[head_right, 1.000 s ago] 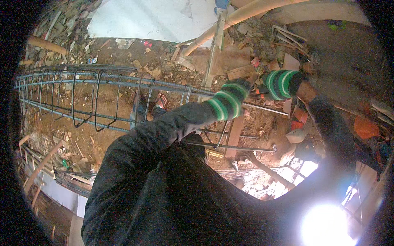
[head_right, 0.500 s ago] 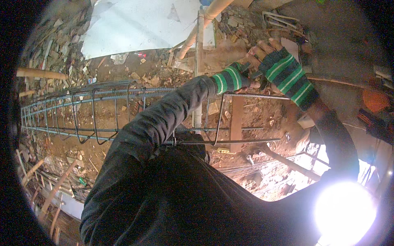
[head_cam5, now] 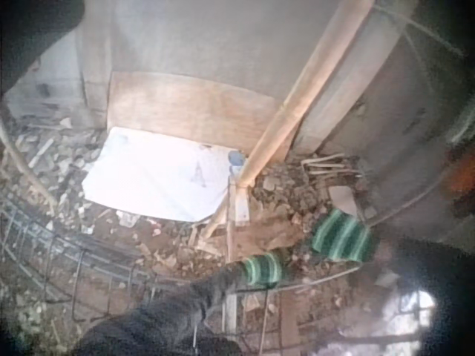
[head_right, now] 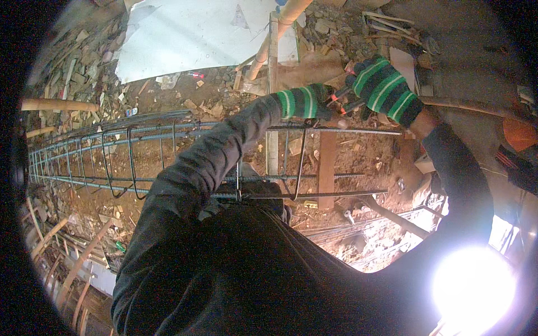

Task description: The person assembles a rebar cage by hand on a construction site. They position a long rebar ladder on bamboo scaffolding, then use pliers to twist and secure wire ties at the intersections of the rebar grid.

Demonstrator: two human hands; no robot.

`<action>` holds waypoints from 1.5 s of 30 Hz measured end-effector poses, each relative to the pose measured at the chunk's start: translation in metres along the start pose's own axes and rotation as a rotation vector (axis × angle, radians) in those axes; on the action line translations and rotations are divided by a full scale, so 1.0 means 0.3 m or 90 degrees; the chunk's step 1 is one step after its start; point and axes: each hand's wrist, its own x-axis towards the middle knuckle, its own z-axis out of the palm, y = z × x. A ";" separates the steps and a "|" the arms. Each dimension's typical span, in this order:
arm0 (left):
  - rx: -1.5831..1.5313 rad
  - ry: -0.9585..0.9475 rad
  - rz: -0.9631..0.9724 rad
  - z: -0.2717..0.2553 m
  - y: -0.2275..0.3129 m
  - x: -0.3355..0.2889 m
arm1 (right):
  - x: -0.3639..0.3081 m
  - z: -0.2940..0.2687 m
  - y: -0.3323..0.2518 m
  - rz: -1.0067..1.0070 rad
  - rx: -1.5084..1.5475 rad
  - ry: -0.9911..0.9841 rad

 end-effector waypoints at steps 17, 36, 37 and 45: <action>-0.010 0.269 0.068 0.149 0.192 -0.001 | 0.068 0.048 0.090 0.063 0.368 -0.453; -0.392 -0.175 -0.085 0.040 0.074 0.109 | -0.067 -0.029 0.010 -0.078 -0.053 0.236; -0.373 -0.177 -0.079 0.039 0.080 0.108 | -0.067 -0.046 0.009 -0.061 -0.034 0.184; 0.025 -0.051 -0.013 -0.018 0.137 0.043 | -0.018 -0.109 0.027 0.020 0.030 -0.178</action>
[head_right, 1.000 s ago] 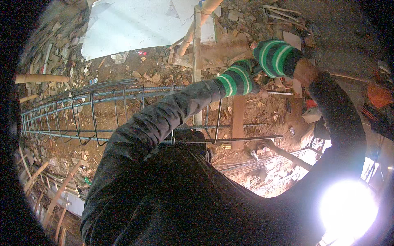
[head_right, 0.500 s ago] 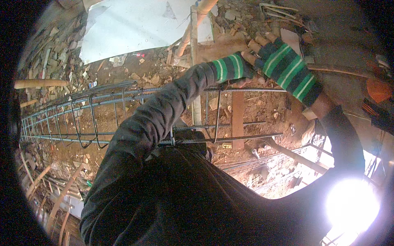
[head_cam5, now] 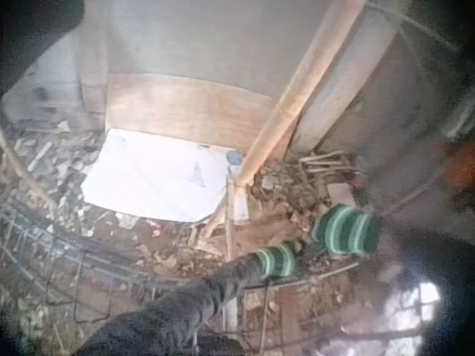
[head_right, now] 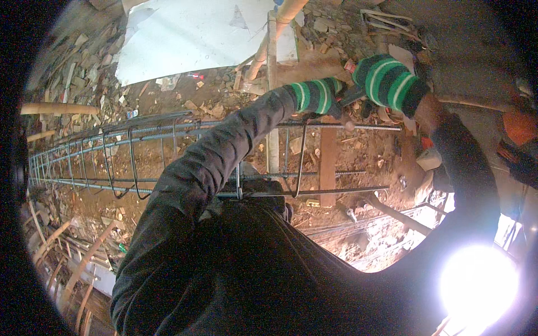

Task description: The person assembles a rebar cage by hand on a construction site. They position a long rebar ladder on bamboo scaffolding, then use pliers to twist and secure wire ties at the intersections of the rebar grid.

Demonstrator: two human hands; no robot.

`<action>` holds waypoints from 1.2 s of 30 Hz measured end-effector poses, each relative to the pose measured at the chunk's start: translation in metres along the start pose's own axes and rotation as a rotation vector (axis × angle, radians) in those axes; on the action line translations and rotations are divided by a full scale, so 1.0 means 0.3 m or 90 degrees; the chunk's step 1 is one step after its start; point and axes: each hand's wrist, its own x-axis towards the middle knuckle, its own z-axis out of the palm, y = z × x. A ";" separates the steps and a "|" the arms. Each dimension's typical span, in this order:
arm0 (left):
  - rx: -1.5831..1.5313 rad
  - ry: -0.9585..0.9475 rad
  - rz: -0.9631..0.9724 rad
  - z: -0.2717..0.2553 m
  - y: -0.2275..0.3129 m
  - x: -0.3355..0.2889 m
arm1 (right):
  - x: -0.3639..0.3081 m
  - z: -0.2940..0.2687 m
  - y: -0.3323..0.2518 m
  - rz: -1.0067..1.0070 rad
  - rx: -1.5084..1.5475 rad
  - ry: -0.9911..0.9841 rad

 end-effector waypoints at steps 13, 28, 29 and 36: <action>-0.147 -0.193 -0.060 0.060 -0.026 0.088 | -0.022 0.022 -0.077 -0.036 -0.144 0.280; -0.538 -0.099 -0.085 -0.007 -0.132 0.042 | -0.010 0.007 -0.046 0.039 -0.021 -0.031; -0.569 -0.090 -0.081 -0.024 -0.133 0.048 | 0.010 0.012 -0.054 0.026 -0.036 0.006; -0.729 0.025 -0.031 -0.244 -0.074 -0.012 | -0.060 0.015 -0.023 -0.033 -0.132 0.428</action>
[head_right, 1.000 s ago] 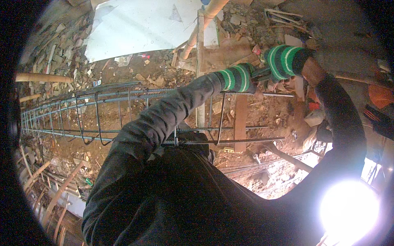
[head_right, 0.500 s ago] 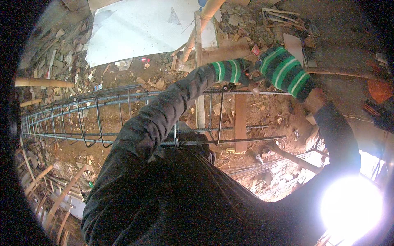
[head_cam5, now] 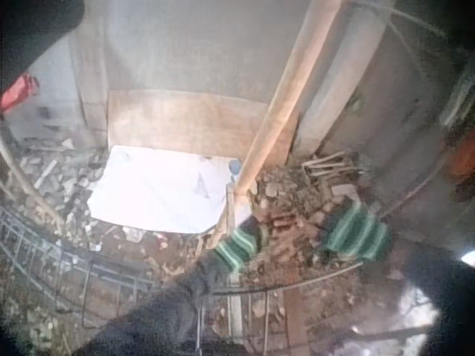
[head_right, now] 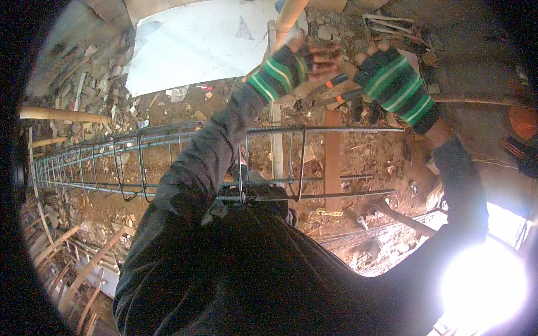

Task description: The person assembles a rebar cage by hand on a construction site. They position a long rebar ladder on bamboo scaffolding, then use pliers to twist and secure wire ties at the intersections of the rebar grid.

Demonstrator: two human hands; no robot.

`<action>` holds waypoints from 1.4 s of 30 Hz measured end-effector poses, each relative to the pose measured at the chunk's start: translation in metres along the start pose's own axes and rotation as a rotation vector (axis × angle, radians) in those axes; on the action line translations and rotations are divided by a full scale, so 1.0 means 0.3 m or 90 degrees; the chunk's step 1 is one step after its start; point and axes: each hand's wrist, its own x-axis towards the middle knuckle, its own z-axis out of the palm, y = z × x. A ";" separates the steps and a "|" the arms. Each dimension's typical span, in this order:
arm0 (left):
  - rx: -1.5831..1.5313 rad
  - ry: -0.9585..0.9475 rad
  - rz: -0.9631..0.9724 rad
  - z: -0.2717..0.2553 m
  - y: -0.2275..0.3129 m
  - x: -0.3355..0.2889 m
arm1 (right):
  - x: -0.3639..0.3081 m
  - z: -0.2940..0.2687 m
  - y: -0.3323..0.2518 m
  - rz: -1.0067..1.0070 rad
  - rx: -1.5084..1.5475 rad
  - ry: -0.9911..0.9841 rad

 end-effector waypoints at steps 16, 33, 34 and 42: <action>0.242 0.131 0.347 0.065 -0.119 -0.264 | -0.007 0.208 -0.348 0.696 0.270 0.285; 0.285 0.409 0.407 0.206 0.170 -0.582 | 0.066 -0.053 -0.708 0.657 0.352 0.144; 0.295 0.428 0.354 0.150 0.181 -0.598 | 0.091 -0.075 -0.753 0.678 0.461 0.226; 0.653 0.533 0.082 -0.083 -0.012 -0.929 | 0.269 -0.289 -0.880 1.012 1.344 0.563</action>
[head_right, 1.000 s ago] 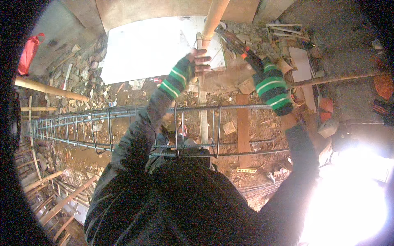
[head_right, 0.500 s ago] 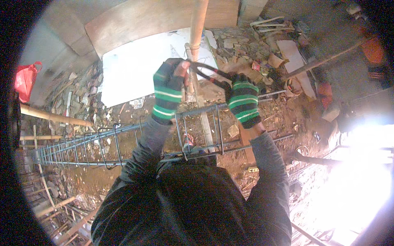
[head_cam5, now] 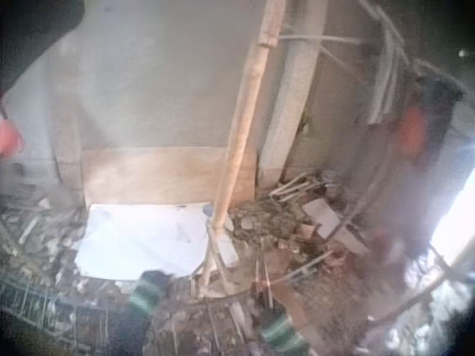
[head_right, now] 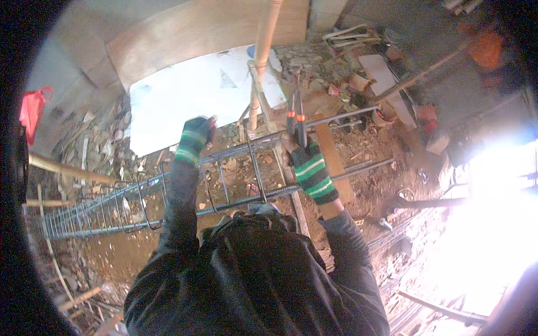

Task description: The person assembles a rebar cage by hand on a construction site. They position a long rebar ladder on bamboo scaffolding, then use pliers to twist and secure wire ties at the intersections of the rebar grid.

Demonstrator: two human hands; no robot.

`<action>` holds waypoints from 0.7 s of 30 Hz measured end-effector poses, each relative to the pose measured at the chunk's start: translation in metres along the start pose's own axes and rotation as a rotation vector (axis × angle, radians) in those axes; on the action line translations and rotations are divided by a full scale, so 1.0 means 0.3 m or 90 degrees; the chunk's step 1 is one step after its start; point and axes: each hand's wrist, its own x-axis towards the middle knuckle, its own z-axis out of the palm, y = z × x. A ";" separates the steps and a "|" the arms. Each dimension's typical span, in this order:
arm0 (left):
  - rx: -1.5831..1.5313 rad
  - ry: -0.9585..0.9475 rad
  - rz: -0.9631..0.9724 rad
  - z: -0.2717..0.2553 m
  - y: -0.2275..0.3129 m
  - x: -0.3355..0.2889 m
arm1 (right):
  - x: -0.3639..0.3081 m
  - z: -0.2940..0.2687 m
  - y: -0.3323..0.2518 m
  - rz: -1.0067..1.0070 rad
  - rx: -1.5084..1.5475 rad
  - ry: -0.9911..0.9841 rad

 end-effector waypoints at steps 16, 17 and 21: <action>-0.614 -0.198 0.240 -0.123 0.026 -0.847 | -0.341 0.371 0.293 -0.325 -0.416 0.090; -0.407 0.012 0.257 -0.130 0.034 -0.860 | -0.372 0.423 0.312 -0.421 -0.328 0.043; -0.384 0.005 0.166 -0.104 0.057 -0.841 | -0.458 0.557 0.306 -0.309 -0.426 -0.065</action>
